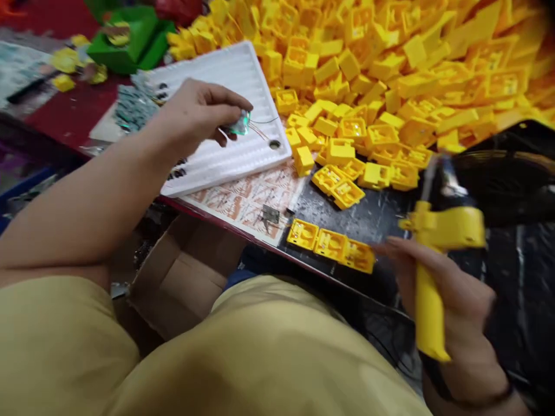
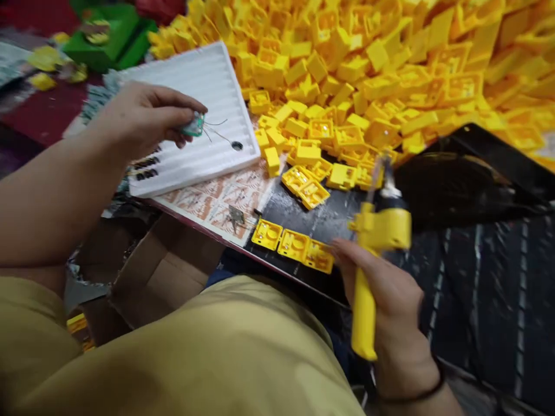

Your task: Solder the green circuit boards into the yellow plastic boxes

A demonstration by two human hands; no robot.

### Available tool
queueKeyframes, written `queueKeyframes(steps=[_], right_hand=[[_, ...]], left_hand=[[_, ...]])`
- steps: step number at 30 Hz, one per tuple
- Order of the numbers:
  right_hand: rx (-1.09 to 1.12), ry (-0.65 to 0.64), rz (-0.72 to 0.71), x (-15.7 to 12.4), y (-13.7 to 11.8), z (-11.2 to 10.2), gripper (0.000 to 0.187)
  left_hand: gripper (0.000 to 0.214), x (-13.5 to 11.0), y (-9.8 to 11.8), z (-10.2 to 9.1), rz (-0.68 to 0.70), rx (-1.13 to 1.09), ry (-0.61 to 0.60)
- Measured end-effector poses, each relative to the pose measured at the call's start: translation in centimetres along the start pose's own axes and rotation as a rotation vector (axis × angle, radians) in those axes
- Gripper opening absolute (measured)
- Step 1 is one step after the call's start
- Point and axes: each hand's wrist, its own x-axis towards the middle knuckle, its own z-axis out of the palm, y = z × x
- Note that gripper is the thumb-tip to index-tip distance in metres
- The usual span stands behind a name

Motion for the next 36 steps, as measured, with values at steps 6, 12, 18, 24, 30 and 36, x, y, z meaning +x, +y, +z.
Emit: queueKeyframes(steps=[6,12,18,24,30,36], right_hand=[[-0.040,-0.192,-0.120,0.1,-0.2,3.2,0.044],[-0.052,-0.145,-0.219,0.8,-0.5,4.7,0.043],[-0.058,-0.090,-0.257,1.0,-0.3,4.7,0.043],[-0.052,-0.058,-0.269,1.0,-0.2,4.8,0.046],[-0.072,-0.044,-0.252,1.0,-0.2,4.9,0.048],[-0.096,-0.071,-0.202,0.7,-0.7,4.4,0.052]], left_hand=[[0.029,-5.9,-1.4,8.9,0.140,0.108,-0.261],[0.026,-7.6,-1.5,10.1,0.507,0.583,-0.185],[0.027,-7.7,-0.4,7.9,0.676,0.572,-0.447],[0.034,-10.7,-2.3,9.1,0.754,0.684,-0.330],[0.015,-10.9,-4.1,12.3,0.629,0.341,-0.074],[0.018,-7.7,-1.8,9.9,0.315,-0.196,-0.154]])
